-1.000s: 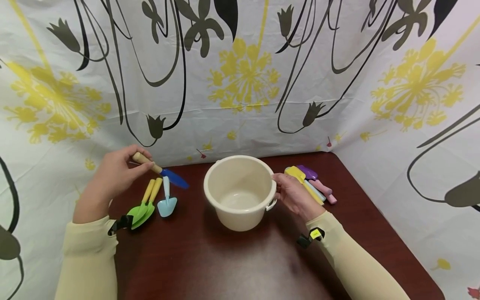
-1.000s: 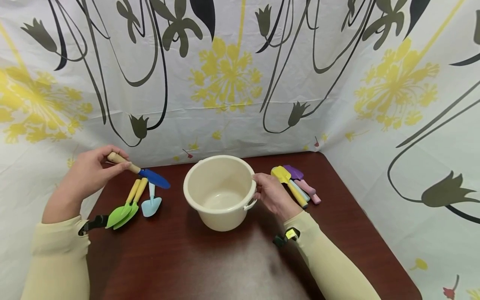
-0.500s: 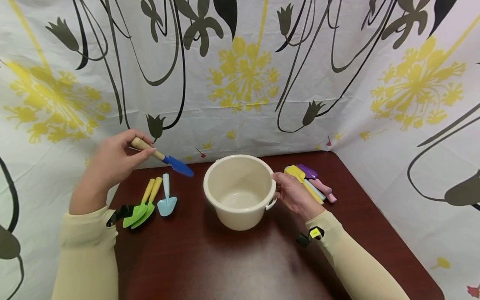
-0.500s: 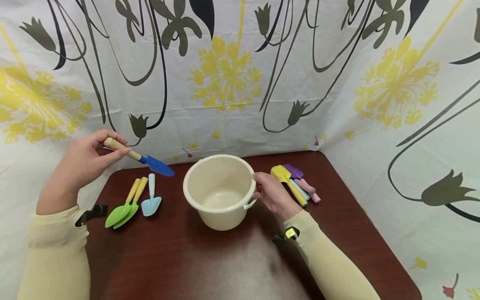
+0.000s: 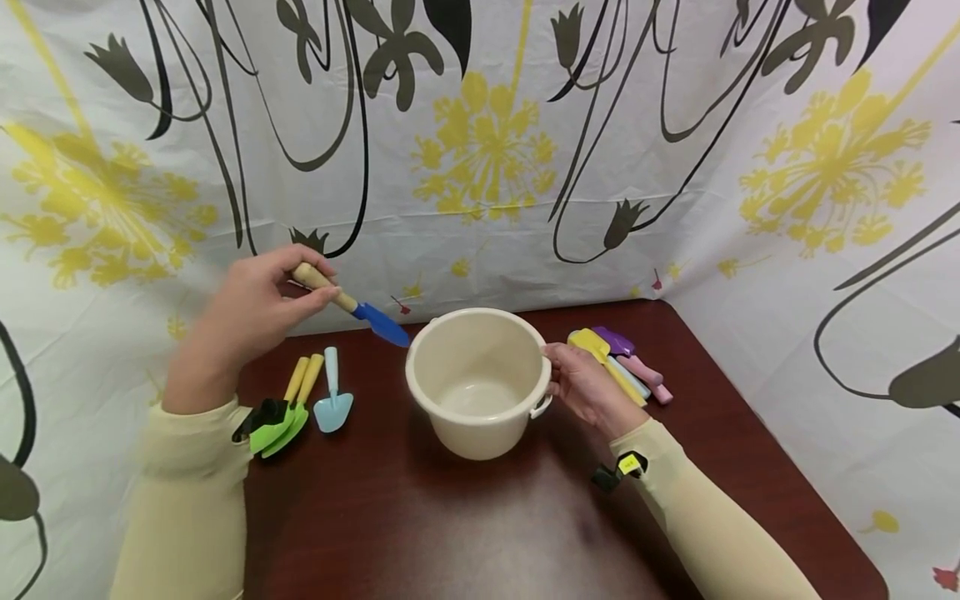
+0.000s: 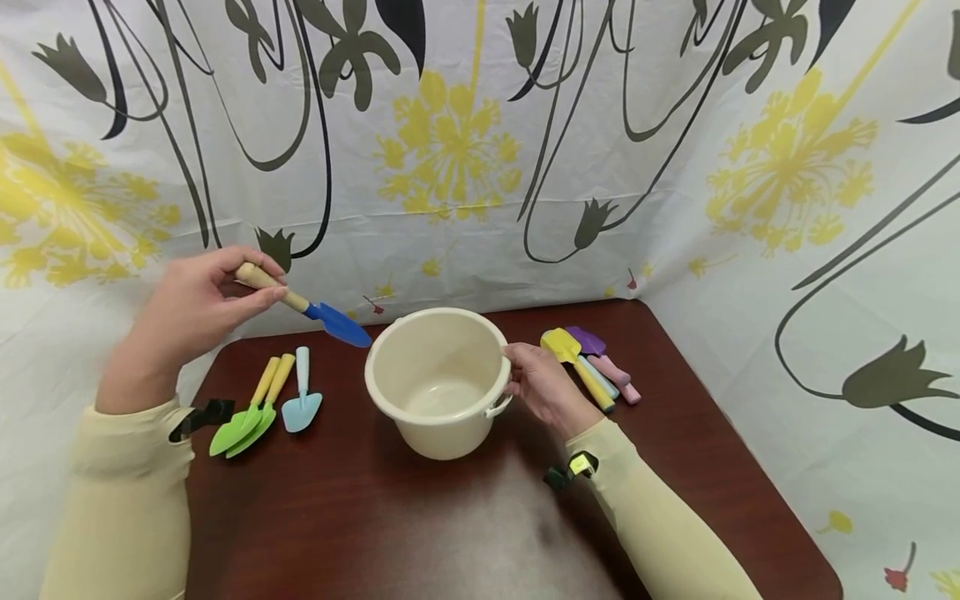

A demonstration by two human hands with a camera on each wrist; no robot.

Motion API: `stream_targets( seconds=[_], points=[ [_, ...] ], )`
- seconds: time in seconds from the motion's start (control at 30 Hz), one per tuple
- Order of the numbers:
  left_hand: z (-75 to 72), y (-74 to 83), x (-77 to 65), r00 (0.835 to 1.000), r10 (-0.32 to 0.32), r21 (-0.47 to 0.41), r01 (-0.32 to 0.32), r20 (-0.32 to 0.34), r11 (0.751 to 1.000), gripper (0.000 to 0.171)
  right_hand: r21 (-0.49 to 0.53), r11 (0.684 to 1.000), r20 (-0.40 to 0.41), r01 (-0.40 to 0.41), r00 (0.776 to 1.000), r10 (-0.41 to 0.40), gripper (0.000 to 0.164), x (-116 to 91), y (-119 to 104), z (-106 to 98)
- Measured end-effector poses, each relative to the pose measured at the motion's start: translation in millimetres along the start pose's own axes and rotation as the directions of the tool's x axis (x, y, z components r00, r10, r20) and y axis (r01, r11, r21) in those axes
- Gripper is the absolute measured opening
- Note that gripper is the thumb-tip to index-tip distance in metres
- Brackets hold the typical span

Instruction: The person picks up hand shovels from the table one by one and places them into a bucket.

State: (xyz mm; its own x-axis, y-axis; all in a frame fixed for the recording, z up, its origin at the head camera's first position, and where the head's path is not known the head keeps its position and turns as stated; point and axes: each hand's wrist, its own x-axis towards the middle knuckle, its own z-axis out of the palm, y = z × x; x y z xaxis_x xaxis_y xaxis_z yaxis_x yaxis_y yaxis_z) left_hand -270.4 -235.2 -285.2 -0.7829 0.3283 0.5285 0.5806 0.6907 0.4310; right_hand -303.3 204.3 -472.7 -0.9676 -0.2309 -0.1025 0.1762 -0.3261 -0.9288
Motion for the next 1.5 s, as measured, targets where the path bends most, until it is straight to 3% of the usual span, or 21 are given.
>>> stream_targets(
  seconds=[0.27, 0.43, 0.6, 1.0, 1.5],
  points=[
    [25.0, 13.1, 13.5, 0.996, 0.054, -0.130, -0.044, 0.074, 0.990, 0.008, -0.005, 1.000, 0.007, 0.006, 1.000, -0.006, 0.026, 2.0, 0.7, -1.7],
    [44.8, 18.2, 20.1, 0.987, 0.034, -0.213, 0.001, 0.160, 0.977, 0.008, -0.007, 1.000, -0.007, 0.002, 1.000, -0.002, 0.026, 2.1, 0.4, -1.7],
    [61.6, 20.3, 26.3, 0.981, 0.049, -0.248, -0.001, 0.190, 0.969, 0.009, -0.018, 1.000, 0.002, -0.004, 1.000, 0.004, 0.026, 1.5, -0.5, -0.9],
    [91.7, 27.3, 32.0, 0.971, 0.078, -0.291, -0.009, 0.226, 0.957, 0.011, -0.015, 1.000, 0.000, 0.000, 1.000, 0.000, 0.026, 1.8, -0.3, -1.1],
    [141.9, 27.1, 30.1, 0.944, 0.079, -0.253, 0.005, 0.319, 0.967, 0.013, -0.036, 0.999, 0.001, 0.000, 1.000, 0.000, 0.027, 1.7, 1.2, -2.7]
  ],
)
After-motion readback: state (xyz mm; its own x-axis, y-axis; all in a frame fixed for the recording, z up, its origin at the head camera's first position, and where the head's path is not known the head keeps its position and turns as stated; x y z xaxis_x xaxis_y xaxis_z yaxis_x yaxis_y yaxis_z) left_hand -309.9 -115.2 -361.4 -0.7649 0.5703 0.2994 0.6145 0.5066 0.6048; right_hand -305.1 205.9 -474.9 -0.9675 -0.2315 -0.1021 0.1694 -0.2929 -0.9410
